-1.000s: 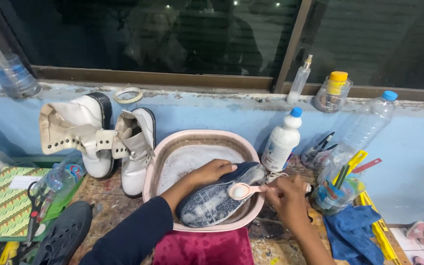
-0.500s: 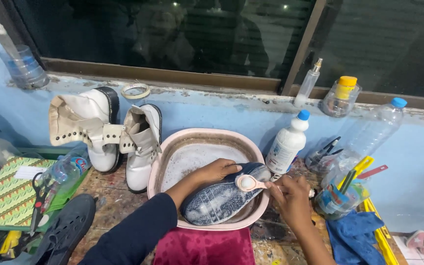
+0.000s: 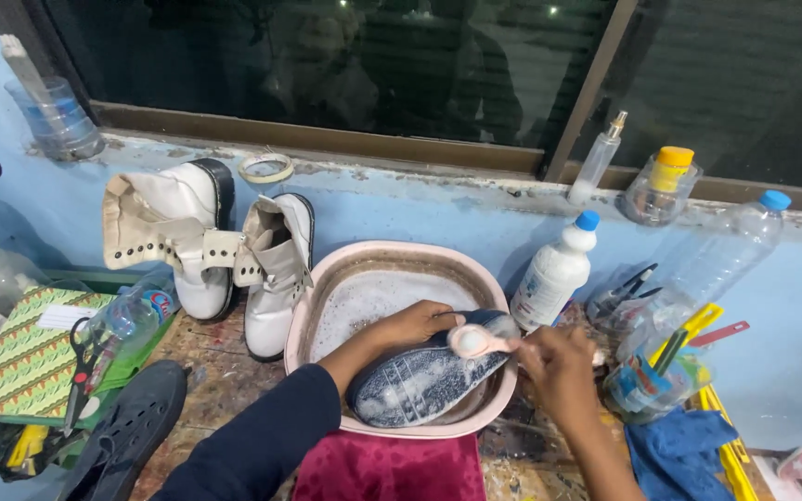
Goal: The person scrubs a dark blue shoe with a brush in a basin of soapy water. They rinse the shoe and then scrub the sole with a green brush on a red cloth.
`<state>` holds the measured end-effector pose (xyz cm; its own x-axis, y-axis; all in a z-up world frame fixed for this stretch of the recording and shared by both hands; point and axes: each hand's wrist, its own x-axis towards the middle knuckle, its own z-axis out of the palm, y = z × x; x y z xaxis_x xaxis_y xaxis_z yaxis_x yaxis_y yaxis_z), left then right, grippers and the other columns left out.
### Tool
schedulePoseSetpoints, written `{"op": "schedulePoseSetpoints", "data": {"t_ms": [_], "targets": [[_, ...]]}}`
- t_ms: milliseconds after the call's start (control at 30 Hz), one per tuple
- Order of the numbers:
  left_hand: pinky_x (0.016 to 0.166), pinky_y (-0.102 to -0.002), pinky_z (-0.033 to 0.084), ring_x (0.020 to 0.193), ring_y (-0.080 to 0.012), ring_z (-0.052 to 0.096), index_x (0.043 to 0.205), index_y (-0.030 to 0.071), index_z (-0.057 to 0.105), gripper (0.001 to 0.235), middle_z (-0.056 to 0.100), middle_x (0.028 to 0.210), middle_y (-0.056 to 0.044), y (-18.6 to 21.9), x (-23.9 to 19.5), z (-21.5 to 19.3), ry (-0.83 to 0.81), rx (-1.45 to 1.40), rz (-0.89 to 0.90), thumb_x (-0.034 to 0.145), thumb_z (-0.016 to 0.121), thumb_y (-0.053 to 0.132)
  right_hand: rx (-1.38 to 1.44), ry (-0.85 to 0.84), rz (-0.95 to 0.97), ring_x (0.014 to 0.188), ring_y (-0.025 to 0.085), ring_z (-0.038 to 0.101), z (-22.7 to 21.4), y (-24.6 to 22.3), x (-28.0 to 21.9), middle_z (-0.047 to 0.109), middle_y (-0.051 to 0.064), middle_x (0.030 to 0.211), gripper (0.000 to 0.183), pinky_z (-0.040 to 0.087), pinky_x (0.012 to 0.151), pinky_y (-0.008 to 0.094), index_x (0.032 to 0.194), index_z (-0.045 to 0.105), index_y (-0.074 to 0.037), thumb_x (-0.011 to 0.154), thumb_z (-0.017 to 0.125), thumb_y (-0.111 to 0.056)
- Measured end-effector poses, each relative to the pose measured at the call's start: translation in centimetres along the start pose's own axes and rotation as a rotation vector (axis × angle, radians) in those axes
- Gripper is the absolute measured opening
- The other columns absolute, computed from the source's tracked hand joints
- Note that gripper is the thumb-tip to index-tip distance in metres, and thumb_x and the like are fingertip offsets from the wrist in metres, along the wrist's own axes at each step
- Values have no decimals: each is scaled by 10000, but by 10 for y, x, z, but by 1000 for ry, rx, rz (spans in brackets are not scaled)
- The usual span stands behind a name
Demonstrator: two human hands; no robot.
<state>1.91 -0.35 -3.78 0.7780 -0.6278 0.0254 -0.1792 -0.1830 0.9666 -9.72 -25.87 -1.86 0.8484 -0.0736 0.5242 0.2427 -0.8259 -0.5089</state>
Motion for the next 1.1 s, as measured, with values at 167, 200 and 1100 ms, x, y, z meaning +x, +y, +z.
{"op": "schedulePoseSetpoints", "data": {"t_ms": [167,200,1100], "targets": [[677,-284,452,770,-155,614,906,91,691,396,670,838,-25,13,-9,-1,-65,80,-24,1005,594,462,-59,52,44,906,342,532,-11,19,9,602,80,787,87,386,878,423,857,731,-179,873,754,-261],[715,-273,434,807,-163,630,978,78,688,430,690,931,-44,16,-7,-4,-117,132,-48,1018,531,477,-94,9,60,935,240,469,-15,11,11,684,23,797,149,329,878,404,867,736,-159,911,698,-297],[756,-304,509,802,-140,620,856,102,712,369,679,793,7,14,-16,-7,-36,-78,13,982,661,444,88,44,-133,891,233,511,-15,-1,33,504,16,598,218,331,867,363,761,674,-175,859,805,-320]]}}
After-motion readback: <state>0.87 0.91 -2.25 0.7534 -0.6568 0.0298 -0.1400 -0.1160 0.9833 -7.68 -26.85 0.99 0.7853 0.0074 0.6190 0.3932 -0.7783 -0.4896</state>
